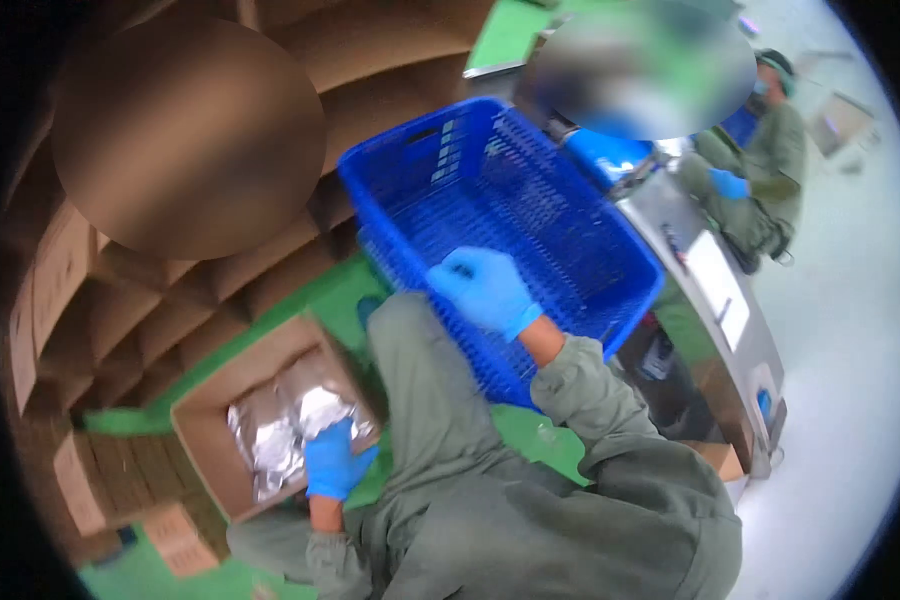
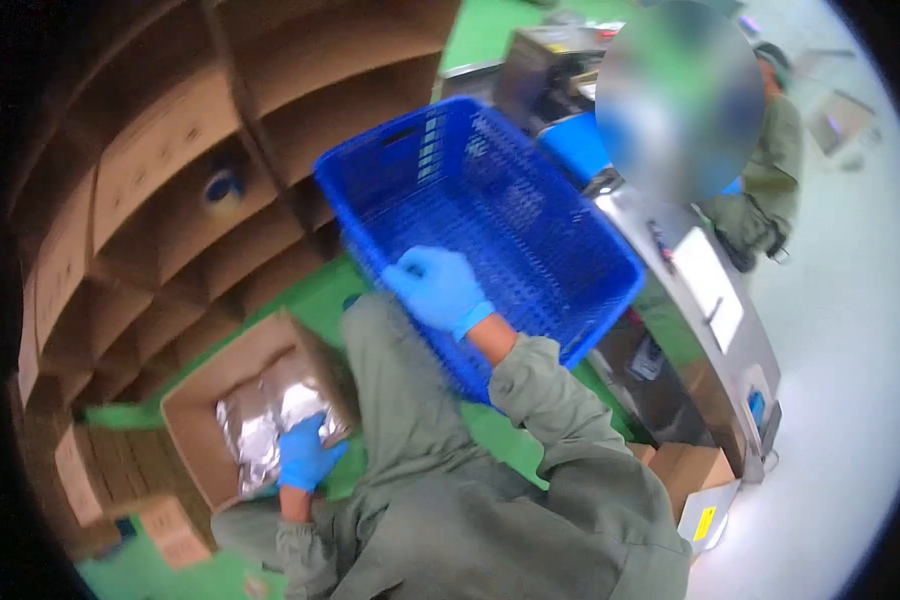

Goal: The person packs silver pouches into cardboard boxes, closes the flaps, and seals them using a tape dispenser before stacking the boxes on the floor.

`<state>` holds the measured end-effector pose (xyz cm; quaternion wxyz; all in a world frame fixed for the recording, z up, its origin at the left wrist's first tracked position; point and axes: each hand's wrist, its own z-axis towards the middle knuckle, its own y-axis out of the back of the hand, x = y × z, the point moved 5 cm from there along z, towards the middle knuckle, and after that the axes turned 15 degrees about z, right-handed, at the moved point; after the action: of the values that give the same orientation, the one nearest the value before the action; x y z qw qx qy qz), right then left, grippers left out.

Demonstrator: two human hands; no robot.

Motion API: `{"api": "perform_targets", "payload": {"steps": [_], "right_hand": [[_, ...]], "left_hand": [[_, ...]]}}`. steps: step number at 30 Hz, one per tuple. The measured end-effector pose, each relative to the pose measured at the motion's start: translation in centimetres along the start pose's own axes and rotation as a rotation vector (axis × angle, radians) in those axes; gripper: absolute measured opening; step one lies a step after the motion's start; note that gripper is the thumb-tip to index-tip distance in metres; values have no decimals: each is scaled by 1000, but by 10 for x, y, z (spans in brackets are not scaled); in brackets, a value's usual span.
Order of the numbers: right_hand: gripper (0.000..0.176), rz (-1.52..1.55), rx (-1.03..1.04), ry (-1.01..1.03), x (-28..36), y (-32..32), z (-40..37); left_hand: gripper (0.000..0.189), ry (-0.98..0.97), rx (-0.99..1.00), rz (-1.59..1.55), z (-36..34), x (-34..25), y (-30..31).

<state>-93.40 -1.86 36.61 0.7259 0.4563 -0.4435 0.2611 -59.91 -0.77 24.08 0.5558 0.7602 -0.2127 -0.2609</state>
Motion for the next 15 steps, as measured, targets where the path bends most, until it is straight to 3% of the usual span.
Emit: {"api": "perform_targets", "payload": {"steps": [2,3,5,6,7,9,10,13,15], "right_hand": [[28,-9,-258,-136,-18,89,15],[26,-94,-431,5,-42,130,24],[18,189,-704,-66,-118,223,36],[29,244,-692,-160,-149,272,37],[53,416,-888,-291,-152,296,27],[79,667,-973,-391,-187,339,18],[94,819,-902,-435,-201,354,18],[105,1141,-832,-551,-251,388,25],[113,1119,-794,-564,-237,379,30]], "left_hand": [[54,4,123,39,8,7,-21],[53,-10,71,-34,9,14,-30],[52,-20,33,-115,11,15,-30],[53,-20,62,-68,11,12,-28],[54,-16,91,-24,11,12,-27],[55,-6,75,-30,10,14,-28],[57,-6,63,-23,7,14,-29],[55,37,26,-58,4,10,-18],[54,26,31,-48,4,9,-17]]}}
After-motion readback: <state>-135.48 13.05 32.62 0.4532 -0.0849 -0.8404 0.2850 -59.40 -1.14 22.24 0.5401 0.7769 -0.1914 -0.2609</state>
